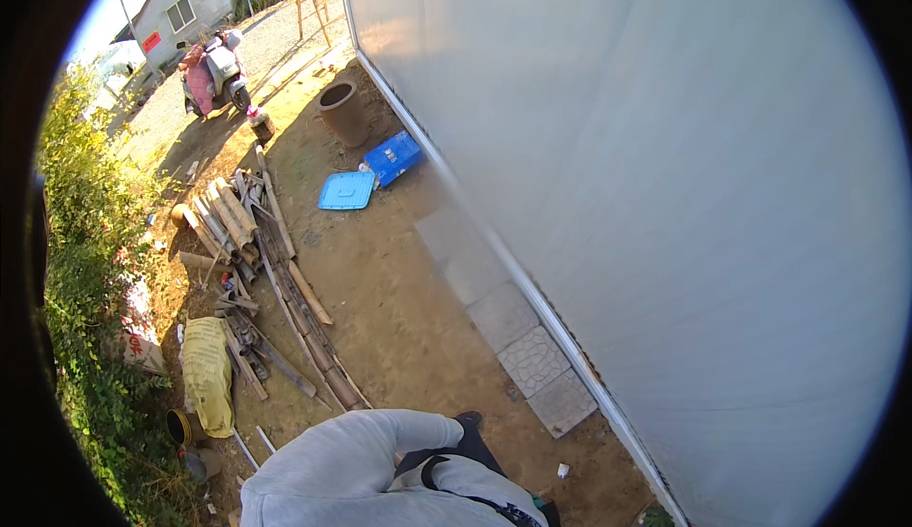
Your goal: The person uses a cordless drill to fasten a long metal trim strip along the base of a translucent wall. They move along the wall, repositioning items like a large pot and a plastic bag to reach new sections, and continue drilling screws into the trim at regular intervals.
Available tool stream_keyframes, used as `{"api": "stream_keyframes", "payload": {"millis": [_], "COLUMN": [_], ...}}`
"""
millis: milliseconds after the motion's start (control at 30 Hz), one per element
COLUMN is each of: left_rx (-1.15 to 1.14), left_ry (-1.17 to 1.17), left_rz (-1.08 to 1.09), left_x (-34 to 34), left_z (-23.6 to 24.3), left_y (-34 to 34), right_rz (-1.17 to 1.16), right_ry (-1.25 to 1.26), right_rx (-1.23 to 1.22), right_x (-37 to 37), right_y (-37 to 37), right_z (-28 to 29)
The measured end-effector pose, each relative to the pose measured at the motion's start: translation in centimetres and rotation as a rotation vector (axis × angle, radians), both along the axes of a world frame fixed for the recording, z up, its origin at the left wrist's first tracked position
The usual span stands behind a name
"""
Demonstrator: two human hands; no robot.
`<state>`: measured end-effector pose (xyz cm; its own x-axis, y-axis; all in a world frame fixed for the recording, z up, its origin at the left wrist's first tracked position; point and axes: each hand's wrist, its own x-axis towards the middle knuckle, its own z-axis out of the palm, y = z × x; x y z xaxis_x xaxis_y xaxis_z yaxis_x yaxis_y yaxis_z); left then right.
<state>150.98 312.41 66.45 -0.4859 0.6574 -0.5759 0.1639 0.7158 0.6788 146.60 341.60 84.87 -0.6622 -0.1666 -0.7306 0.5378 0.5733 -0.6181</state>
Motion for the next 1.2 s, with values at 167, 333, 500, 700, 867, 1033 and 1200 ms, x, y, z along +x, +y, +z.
{"api": "stream_keyframes", "payload": {"millis": [167, 333, 500, 700, 867, 1033, 1200], "left_rx": [0.051, 0.242, 0.468, 0.674, 0.862, 1.186, 1.182], "left_ry": [0.189, -0.162, -0.149, -0.413, -0.815, -0.947, -0.976], "left_rz": [-0.240, 0.051, 0.531, 1.011, 1.393, 1.592, 1.630], "left_x": [0.3, -0.2, -1.9, -3.5, -3.9, -3.6, -3.8], "left_z": [5.0, 12.0, 12.2, 8.5, 9.5, 12.0, 12.7], "left_y": [-1.4, -7.5, -10.8, -5.5, -0.5, 1.0, 2.0], "right_rz": [0.018, 0.033, 0.059, 0.088, 0.066, 0.021, -0.034], "right_ry": [-0.005, -0.006, 0.006, 0.030, 0.065, 0.075, 0.105], "right_rx": [-0.003, -0.014, -0.048, -0.096, -0.125, -0.145, -0.163], "right_x": [-0.1, -0.1, -0.1, 0.1, 1.4, 2.8, 3.8], "right_y": [-0.2, -0.7, -2.2, -4.2, -3.6, -3.4, -3.0], "right_z": [-0.1, -0.4, -0.8, -0.4, 0.1, 0.1, 0.6]}}
